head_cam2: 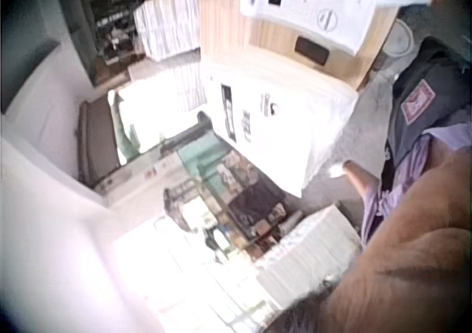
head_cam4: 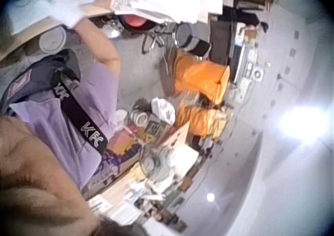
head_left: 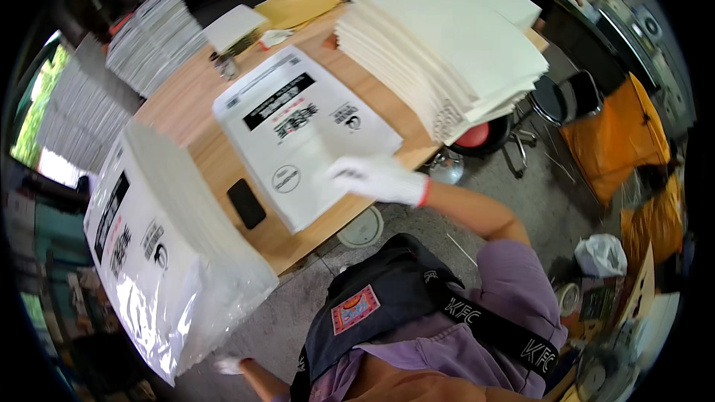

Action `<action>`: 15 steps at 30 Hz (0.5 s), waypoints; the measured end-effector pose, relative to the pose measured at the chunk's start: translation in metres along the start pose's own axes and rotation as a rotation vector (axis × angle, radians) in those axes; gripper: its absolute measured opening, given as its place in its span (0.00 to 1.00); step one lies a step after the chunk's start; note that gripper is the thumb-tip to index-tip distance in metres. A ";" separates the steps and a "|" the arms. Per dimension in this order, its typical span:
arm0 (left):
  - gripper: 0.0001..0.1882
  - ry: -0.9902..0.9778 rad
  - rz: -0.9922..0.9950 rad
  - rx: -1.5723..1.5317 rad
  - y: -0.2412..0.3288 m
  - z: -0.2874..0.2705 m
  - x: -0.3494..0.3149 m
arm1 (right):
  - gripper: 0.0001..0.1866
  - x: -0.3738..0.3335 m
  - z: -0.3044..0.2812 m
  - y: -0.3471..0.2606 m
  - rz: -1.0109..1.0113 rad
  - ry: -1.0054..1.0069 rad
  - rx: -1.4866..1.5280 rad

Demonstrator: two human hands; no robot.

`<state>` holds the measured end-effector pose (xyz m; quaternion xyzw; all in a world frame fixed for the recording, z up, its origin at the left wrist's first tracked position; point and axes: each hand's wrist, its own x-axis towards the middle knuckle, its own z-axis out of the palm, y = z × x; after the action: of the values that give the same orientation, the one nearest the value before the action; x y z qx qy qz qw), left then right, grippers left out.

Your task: The person places a stack of paper sheets into a plastic bag by hand and then sets the filled bag onto a separate pile on the table.

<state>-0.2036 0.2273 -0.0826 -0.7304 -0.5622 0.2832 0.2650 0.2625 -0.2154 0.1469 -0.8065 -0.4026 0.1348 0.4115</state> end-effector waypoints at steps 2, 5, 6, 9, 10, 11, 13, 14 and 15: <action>0.15 -0.122 0.460 0.238 0.065 0.044 -0.042 | 0.10 -0.041 -0.047 0.021 0.019 0.350 -0.233; 0.11 0.376 1.270 0.249 0.187 0.075 -0.058 | 0.15 -0.093 -0.123 0.064 0.017 0.773 -0.829; 0.11 0.113 1.177 -0.215 0.215 0.039 -0.079 | 0.19 -0.106 -0.150 0.067 -0.043 0.781 -0.951; 0.16 -0.315 1.144 -1.471 0.254 -0.115 -0.156 | 0.15 -0.124 -0.184 0.078 0.090 0.697 -1.120; 0.17 -0.175 1.347 -1.390 0.242 -0.182 -0.182 | 0.14 -0.125 -0.187 0.091 0.063 0.701 -1.148; 0.16 -0.271 1.386 -1.460 0.251 -0.204 -0.189 | 0.14 -0.123 -0.191 0.103 0.044 0.657 -1.098; 0.15 -0.381 1.463 -1.522 0.265 -0.244 -0.201 | 0.15 -0.125 -0.201 0.125 0.016 0.569 -1.005; 0.14 -0.387 1.497 -1.515 0.263 -0.270 -0.208 | 0.14 -0.126 -0.206 0.130 -0.034 0.554 -1.043; 0.14 -0.393 1.530 -1.509 0.263 -0.295 -0.214 | 0.14 -0.128 -0.212 0.133 -0.087 0.540 -1.082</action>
<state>0.1386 -0.0603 -0.0373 -0.8031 -0.0206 0.0669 -0.5917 0.3687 -0.4748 0.1617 -0.8897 -0.3279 -0.3155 0.0358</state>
